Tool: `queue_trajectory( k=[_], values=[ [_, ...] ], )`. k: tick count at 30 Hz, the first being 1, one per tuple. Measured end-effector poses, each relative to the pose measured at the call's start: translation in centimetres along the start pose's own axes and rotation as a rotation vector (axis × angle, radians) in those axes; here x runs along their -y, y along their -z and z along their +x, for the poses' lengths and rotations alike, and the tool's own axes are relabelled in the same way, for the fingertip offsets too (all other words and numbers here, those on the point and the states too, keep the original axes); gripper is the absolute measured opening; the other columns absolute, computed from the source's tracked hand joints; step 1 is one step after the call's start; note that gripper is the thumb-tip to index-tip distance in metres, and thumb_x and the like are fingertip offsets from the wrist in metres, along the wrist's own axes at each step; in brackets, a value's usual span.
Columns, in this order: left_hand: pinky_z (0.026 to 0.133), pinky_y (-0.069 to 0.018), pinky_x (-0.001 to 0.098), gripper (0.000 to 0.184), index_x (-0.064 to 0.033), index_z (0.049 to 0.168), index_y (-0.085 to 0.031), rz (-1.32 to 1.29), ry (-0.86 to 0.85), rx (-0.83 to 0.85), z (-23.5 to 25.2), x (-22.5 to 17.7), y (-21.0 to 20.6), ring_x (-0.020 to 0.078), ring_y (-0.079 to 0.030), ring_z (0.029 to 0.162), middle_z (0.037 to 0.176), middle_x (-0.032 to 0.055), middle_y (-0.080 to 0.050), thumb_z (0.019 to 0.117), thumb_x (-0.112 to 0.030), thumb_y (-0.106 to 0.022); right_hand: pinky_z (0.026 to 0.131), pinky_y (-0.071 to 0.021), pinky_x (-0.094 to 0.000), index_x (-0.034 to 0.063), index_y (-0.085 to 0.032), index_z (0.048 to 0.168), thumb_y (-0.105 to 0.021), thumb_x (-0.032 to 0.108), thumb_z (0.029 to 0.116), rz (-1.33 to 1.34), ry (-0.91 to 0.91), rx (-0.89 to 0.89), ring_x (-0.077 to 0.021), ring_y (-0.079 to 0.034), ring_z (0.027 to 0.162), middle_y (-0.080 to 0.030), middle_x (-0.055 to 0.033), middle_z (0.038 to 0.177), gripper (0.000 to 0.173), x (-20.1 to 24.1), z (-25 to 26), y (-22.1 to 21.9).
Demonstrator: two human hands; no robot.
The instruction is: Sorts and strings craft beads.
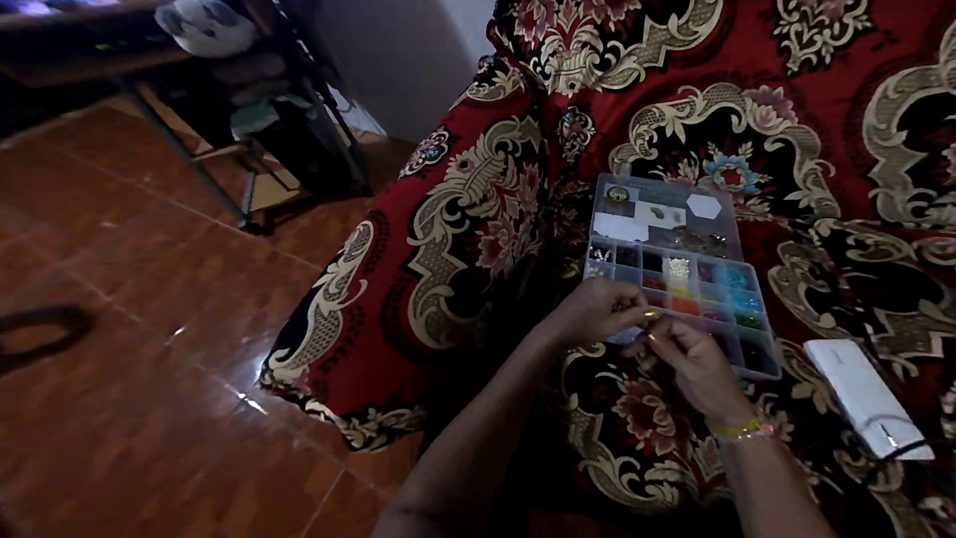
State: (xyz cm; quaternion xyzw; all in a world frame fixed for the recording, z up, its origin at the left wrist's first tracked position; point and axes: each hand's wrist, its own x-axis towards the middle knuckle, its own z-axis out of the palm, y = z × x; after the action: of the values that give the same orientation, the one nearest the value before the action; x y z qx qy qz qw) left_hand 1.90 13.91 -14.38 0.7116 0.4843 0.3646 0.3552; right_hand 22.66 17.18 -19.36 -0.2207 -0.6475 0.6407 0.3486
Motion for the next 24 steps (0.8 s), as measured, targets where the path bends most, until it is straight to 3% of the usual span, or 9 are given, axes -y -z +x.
queue_trajectory(
  k=[3,6,8,12,18,21,24],
  values=[
    [0.075,-0.0497,0.0235,0.025,0.0035,0.101,-0.07,0.007,0.031,0.007,0.0,0.0,0.2,0.0061,-0.059,0.076,0.085,0.0078,-0.067,0.103,-0.019,-0.058,0.072,-0.0613,-0.0249,0.0146,-0.07,0.097,-0.059,0.018,0.1021,0.039,0.074,-0.012,-0.008,-0.071,0.077,-0.075,0.0032,0.091,0.013,-0.6,0.2,0.2],
    [0.071,-0.0474,0.0182,0.026,0.0025,0.101,-0.07,-0.004,0.04,-0.003,-0.1,0.3,0.6,0.0006,-0.056,0.072,0.083,0.0043,-0.067,0.102,-0.021,-0.061,0.061,-0.0523,-0.0137,0.0253,-0.073,0.093,-0.064,0.024,0.0995,0.21,0.073,-0.081,0.0028,-0.061,0.065,-0.068,0.0116,0.079,0.011,0.1,0.2,0.8],
    [0.073,-0.0495,0.0189,0.025,0.0032,0.104,-0.071,-0.018,0.05,0.005,-0.1,0.4,0.8,0.0016,-0.058,0.074,0.085,0.006,-0.067,0.1006,-0.021,-0.064,0.056,-0.0476,-0.0107,0.0269,-0.073,0.094,-0.067,0.024,0.0962,0.383,0.094,-0.115,0.0059,-0.056,0.06,-0.065,0.0142,0.076,0.007,0.3,0.2,1.6],
    [0.085,-0.0529,0.0239,0.022,0.0019,0.105,-0.075,-0.015,0.042,-0.083,-0.5,0.9,2.2,0.0053,-0.066,0.089,0.097,0.009,-0.073,0.099,-0.016,-0.065,0.061,-0.0488,-0.0111,0.0216,-0.073,0.102,-0.071,0.021,0.0936,0.744,0.153,-0.165,0.0033,-0.06,0.067,-0.067,0.0108,0.081,0.008,0.5,0.1,4.1],
    [0.085,-0.0552,0.0276,0.013,0.0,0.099,-0.076,0.031,0.07,-0.264,-1.5,1.7,5.1,0.0081,-0.068,0.09,0.097,0.0081,-0.073,0.0939,-0.011,-0.071,0.056,-0.0491,-0.0116,0.0095,-0.075,0.097,-0.064,0.011,0.0947,1.156,0.276,-0.146,0.0011,-0.06,0.06,-0.068,0.0055,0.075,0.011,1.3,-0.6,7.4],
    [0.08,-0.0569,0.0281,0.01,0.0003,0.098,-0.074,0.042,0.12,-0.326,-1.8,1.4,6.0,0.0084,-0.067,0.083,0.093,0.0074,-0.072,0.0929,-0.008,-0.072,0.054,-0.0486,-0.0117,0.0039,-0.074,0.094,-0.063,0.005,0.0928,1.34,0.342,-0.115,0.0001,-0.06,0.056,-0.067,0.0034,0.069,0.011,1.8,-0.9,7.9],
    [0.082,-0.0568,0.0322,0.009,-0.0024,0.097,-0.076,0.072,0.1,-0.402,-1.8,1.9,6.2,0.0119,-0.067,0.088,0.094,0.0068,-0.071,0.0908,-0.009,-0.075,0.05,-0.0479,-0.012,0.0016,-0.07,0.085,-0.054,0.006,0.0989,1.442,0.407,-0.073,0.0002,-0.059,0.052,-0.064,0.0032,0.063,0.021,2.5,-0.9,8.3]
  ],
)
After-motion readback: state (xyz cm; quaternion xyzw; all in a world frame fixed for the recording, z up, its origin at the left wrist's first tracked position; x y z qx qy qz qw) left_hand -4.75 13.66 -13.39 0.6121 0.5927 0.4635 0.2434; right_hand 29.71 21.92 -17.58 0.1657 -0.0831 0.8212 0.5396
